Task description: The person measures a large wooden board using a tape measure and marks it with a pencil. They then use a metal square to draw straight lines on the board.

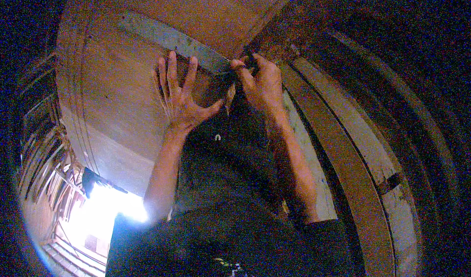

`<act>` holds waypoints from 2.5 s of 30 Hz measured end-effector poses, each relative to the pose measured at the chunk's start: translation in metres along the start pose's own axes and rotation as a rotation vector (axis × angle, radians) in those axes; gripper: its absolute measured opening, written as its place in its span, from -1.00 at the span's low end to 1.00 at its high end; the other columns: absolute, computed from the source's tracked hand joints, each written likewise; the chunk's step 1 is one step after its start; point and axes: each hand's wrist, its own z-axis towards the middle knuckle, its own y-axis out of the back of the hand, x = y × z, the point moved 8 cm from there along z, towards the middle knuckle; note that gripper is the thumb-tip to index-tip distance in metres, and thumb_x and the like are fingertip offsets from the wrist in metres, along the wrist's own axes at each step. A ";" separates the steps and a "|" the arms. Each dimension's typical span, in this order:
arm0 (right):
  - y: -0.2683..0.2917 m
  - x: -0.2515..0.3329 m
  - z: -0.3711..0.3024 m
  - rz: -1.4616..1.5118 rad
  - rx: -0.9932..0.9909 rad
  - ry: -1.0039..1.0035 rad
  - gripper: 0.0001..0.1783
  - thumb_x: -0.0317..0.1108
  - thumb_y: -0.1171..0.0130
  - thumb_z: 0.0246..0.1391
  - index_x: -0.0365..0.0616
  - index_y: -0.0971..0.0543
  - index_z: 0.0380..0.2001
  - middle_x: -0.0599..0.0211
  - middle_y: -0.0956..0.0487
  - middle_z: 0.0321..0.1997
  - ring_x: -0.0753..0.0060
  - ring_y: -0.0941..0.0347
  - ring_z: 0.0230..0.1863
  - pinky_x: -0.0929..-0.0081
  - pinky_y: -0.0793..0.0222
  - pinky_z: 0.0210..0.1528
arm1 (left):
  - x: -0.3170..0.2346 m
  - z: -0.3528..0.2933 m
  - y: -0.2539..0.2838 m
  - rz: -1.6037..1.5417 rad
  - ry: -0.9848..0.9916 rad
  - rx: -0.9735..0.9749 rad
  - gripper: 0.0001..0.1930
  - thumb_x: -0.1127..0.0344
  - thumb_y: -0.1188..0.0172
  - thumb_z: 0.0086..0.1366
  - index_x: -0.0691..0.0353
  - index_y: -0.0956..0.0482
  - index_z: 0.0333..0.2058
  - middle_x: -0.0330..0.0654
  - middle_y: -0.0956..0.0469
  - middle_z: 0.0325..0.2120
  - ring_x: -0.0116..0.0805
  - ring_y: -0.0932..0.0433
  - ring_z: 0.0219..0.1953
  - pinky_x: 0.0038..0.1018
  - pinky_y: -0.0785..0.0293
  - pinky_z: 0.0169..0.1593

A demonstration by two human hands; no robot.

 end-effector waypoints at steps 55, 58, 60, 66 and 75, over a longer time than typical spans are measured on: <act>0.044 0.080 -0.003 -0.159 -0.191 0.471 -0.59 -0.18 -0.03 0.50 -0.27 -0.68 -0.29 0.24 -0.63 -0.31 0.35 -0.48 -0.21 0.39 -0.42 -0.11 | -0.002 0.010 -0.008 0.036 0.047 0.006 0.11 -0.64 -0.24 -0.04 -0.32 -0.29 0.48 0.02 0.03 0.56 0.25 0.17 0.58 0.37 0.32 0.52; 0.031 0.075 0.002 -0.094 -0.171 0.407 -0.65 -0.21 -0.12 0.48 -0.28 -0.72 -0.21 0.22 -0.71 -0.22 0.36 -0.57 -0.19 0.39 -0.48 -0.09 | -0.003 0.011 -0.009 0.015 0.033 0.004 0.14 -0.57 -0.35 -0.10 -0.31 -0.30 0.48 0.02 0.03 0.56 0.28 0.17 0.58 0.39 0.32 0.52; 0.026 0.076 0.006 -0.045 -0.204 0.438 -0.71 -0.25 -0.19 0.45 -0.26 -0.75 -0.17 0.21 -0.74 -0.17 0.38 -0.62 -0.19 0.41 -0.52 -0.11 | -0.003 0.012 -0.009 0.009 0.021 0.004 0.16 -0.53 -0.41 -0.14 -0.30 -0.29 0.48 0.03 0.02 0.56 0.30 0.15 0.57 0.40 0.31 0.52; 0.014 0.097 0.010 -0.153 -0.195 0.700 -0.84 -0.29 -0.36 0.27 -0.12 -0.74 -0.35 0.12 -0.74 -0.23 0.02 -0.69 -0.22 0.24 -0.58 -0.17 | -0.003 0.011 -0.008 0.000 0.020 -0.047 0.16 -0.54 -0.39 -0.14 -0.30 -0.30 0.47 0.04 -0.02 0.54 0.32 0.11 0.56 0.41 0.25 0.51; 0.022 0.108 0.011 -0.177 -0.187 0.847 -0.87 -0.32 -0.39 0.21 -0.15 -0.72 -0.35 0.19 -0.73 -0.28 -0.02 -0.67 -0.25 0.22 -0.58 -0.18 | -0.003 0.010 -0.007 0.017 -0.001 -0.071 0.11 -0.55 -0.37 -0.09 -0.31 -0.33 0.45 0.03 -0.03 0.54 0.30 0.09 0.56 0.41 0.22 0.51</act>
